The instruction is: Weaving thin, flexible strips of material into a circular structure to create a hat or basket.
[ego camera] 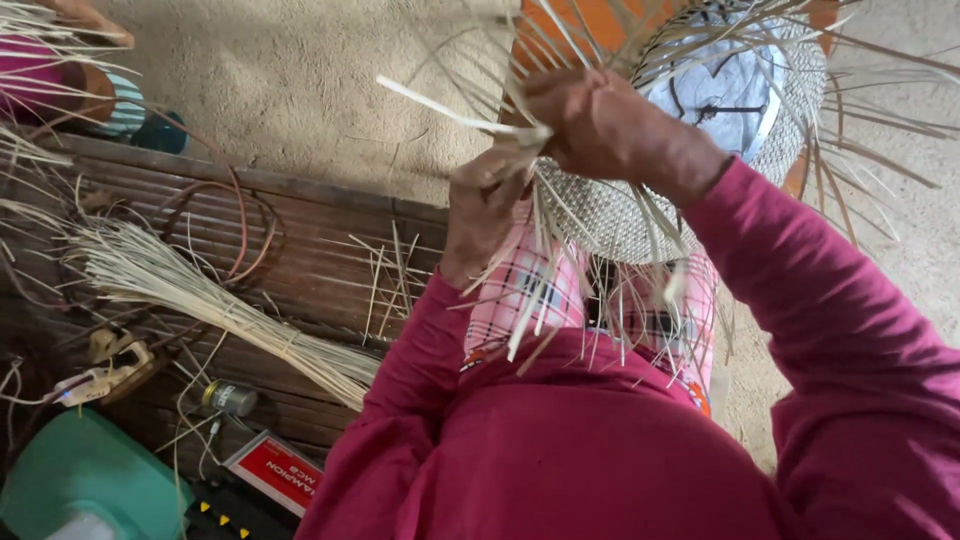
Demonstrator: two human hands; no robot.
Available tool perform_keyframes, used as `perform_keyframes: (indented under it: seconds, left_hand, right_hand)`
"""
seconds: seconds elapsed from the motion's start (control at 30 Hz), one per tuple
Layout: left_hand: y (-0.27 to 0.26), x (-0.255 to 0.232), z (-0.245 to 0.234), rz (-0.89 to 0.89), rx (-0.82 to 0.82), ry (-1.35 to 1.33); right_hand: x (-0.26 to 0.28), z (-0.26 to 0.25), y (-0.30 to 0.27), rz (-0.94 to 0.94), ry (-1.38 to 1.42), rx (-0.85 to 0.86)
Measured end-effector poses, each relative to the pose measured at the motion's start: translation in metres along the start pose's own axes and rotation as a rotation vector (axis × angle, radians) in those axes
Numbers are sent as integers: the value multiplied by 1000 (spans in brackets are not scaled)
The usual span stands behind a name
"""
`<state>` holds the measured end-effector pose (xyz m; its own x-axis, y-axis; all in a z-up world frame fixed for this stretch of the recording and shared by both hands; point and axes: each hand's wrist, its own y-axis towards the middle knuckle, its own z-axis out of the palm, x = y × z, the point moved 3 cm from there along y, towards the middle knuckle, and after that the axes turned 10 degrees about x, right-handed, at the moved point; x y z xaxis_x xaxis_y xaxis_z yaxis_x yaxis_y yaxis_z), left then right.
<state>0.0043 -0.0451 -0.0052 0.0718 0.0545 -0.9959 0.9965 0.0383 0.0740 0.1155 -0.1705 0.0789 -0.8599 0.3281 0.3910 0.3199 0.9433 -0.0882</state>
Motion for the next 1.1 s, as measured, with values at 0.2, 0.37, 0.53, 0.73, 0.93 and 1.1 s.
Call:
perform_keyframes:
  seconds: [0.2, 0.37, 0.53, 0.73, 0.93, 1.1]
  left_hand:
    - [13, 19, 5, 55, 158, -436]
    - [6, 8, 10, 27, 201, -392]
    - [11, 0, 9, 231, 99, 28]
    - [17, 6, 7, 31, 180, -396]
    - [20, 7, 13, -17, 122, -182]
    - [15, -4, 9, 79, 122, 144]
  right_hand:
    - [7, 0, -26, -267, -199, -183]
    - [12, -11, -15, -183, -81, -264]
    - [3, -7, 1, -26, -49, -170]
    - [6, -4, -26, -129, -26, -221]
    - [-9, -1, -22, -201, 267, -330]
    - [1, -12, -2, -94, -3, -225]
